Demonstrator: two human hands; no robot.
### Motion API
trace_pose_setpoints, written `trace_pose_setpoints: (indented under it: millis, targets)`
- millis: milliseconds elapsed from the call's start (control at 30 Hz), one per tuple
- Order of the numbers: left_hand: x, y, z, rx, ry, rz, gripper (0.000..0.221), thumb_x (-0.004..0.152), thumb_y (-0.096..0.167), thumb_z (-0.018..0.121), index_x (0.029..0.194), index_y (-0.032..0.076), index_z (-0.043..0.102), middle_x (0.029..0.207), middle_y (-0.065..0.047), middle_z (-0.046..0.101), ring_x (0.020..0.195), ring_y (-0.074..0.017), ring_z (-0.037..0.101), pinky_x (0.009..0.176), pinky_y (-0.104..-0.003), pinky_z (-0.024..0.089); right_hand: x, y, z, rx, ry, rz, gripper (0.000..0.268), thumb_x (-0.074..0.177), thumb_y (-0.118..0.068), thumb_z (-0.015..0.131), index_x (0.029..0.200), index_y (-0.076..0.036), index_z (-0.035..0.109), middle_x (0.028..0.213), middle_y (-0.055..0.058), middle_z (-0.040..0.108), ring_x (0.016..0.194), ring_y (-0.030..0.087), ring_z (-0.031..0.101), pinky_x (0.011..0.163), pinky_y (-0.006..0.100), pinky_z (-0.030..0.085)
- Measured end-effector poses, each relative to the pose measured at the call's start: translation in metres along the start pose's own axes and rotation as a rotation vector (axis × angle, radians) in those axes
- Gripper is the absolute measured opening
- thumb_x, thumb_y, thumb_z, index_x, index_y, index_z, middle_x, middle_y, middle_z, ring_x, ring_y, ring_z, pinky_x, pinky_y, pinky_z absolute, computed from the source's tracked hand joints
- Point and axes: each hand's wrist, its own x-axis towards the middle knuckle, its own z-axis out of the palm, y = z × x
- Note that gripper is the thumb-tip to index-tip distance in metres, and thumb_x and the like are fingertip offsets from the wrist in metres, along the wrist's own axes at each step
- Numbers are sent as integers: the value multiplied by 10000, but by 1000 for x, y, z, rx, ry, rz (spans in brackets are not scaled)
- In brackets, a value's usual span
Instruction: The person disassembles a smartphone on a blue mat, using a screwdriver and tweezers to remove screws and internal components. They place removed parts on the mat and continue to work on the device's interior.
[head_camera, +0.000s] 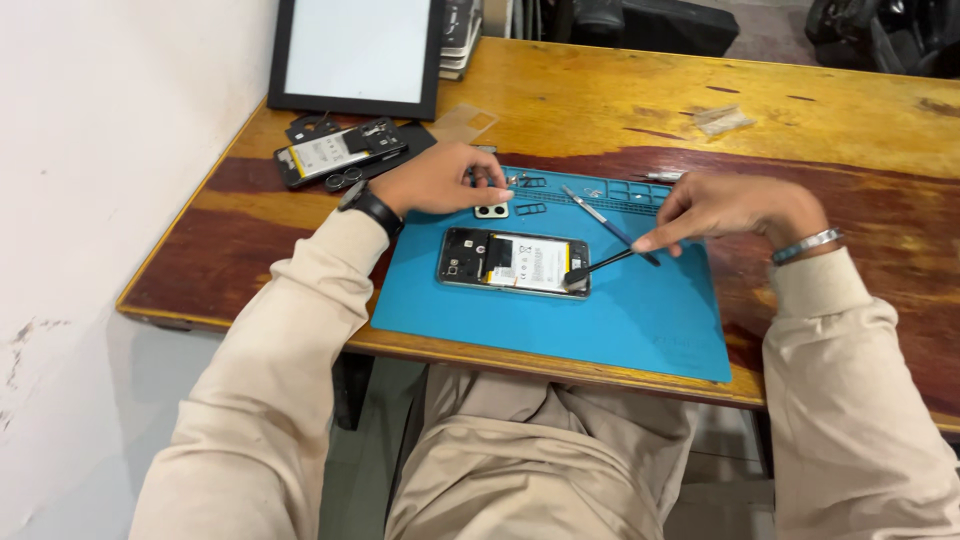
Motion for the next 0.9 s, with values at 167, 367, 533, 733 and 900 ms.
trace_pose_setpoints:
  millis: [167,367,533,733,900]
  targets:
    - [1,-3,0,10,-3,-1,450,880,542,716,1040,124,770,813,4,679,719,-116,592,628,-277,478,18,-32,29,18,25,-228,536,767,-581,769,580,-79,741,463,-35,479,455,109,413,461,317,295]
    - [4,-9,2,3,-5,13,462,882,551,711,1040,120,766,832,-7,690,735,-120,613,646,-280,500,15,-26,18,-7,25,-279,486,802,-487,780,560,-69,731,462,-9,486,455,123,376,471,320,271]
    - [6,-11,2,0,36,85,457,886,536,728,1012,99,773,866,-21,711,780,-120,651,668,-279,520,14,-31,22,127,-21,-342,409,812,-400,811,625,-45,731,526,-3,532,487,113,415,491,312,326]
    - [6,-15,5,0,14,30,449,889,526,717,1027,100,758,838,-22,719,757,-122,650,669,-278,507,24,-56,55,91,60,-528,352,956,-343,663,811,-38,761,626,-9,577,622,82,472,564,274,419]
    - [6,-14,5,-36,8,69,442,890,520,721,1014,97,760,851,-17,718,755,-114,647,655,-280,501,16,-48,37,248,-88,-476,332,968,-306,610,982,-55,827,752,-73,702,692,51,543,636,250,462]
